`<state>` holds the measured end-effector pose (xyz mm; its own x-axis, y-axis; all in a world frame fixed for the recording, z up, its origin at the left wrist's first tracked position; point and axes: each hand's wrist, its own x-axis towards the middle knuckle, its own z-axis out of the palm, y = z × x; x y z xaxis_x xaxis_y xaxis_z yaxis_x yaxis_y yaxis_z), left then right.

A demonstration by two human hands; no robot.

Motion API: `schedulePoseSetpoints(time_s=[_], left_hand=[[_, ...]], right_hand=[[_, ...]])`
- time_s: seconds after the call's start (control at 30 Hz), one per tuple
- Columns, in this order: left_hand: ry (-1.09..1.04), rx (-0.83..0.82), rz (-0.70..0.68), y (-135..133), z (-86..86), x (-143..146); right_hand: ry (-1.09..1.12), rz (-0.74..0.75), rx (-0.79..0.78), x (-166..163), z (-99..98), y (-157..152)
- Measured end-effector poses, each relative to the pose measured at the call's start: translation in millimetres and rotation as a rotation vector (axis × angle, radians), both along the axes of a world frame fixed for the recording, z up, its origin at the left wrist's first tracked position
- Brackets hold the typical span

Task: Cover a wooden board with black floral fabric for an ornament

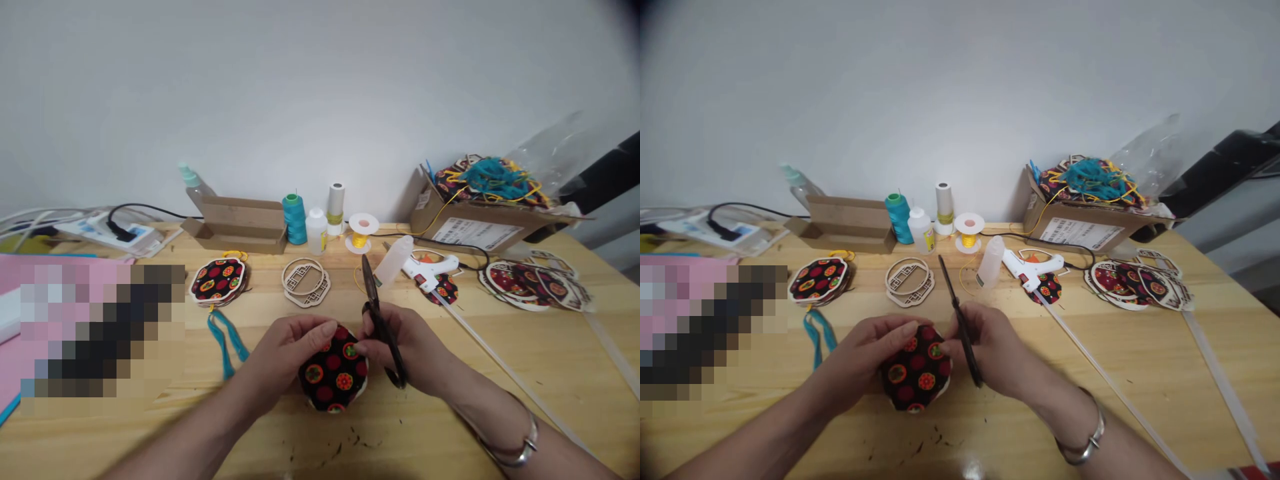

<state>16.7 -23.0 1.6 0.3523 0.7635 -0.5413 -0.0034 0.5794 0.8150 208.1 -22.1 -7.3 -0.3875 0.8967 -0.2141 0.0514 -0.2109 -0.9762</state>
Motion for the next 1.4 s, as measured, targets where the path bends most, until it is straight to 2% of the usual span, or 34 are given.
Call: schedulePoseSetpoints(time_s=[0.07,0.17,0.3,0.4,0.5,0.67,0.83,0.93,1.13,1.4], left_hand=[[-0.075,-0.063,-0.028,0,0.5,-1],[-0.117,-0.024,-0.047,0,-1.1,-1],[-0.118,0.020,-0.015,-1,-2.6,-1],[-0.120,0.053,0.041,-1,-1.8,-4],[-0.124,0.098,0.132,2,-1.2,-7],[-0.101,0.125,0.220,7,-0.1,-10],[-0.078,0.149,0.212,7,1.2,-11],[-0.074,0.157,0.208,7,0.6,-12],[-0.088,0.172,0.193,7,1.8,-13],[-0.094,0.138,0.211,7,6.6,-10]], right_hand=[[-0.014,-0.032,0.022,2,-0.5,2],[-0.010,-0.054,0.027,4,-2.6,3],[-0.038,-0.070,0.027,2,-1.9,5],[-0.122,-0.114,0.094,4,1.7,5],[-0.336,-0.119,0.243,8,7.0,2],[-0.790,-0.068,0.614,12,13.4,-2],[-0.955,-0.126,0.942,12,4.3,0],[-1.022,-0.148,1.063,14,-1.1,1],[-1.106,-0.149,1.166,16,-4.0,-1],[-1.152,-0.151,1.207,15,-3.2,0]])
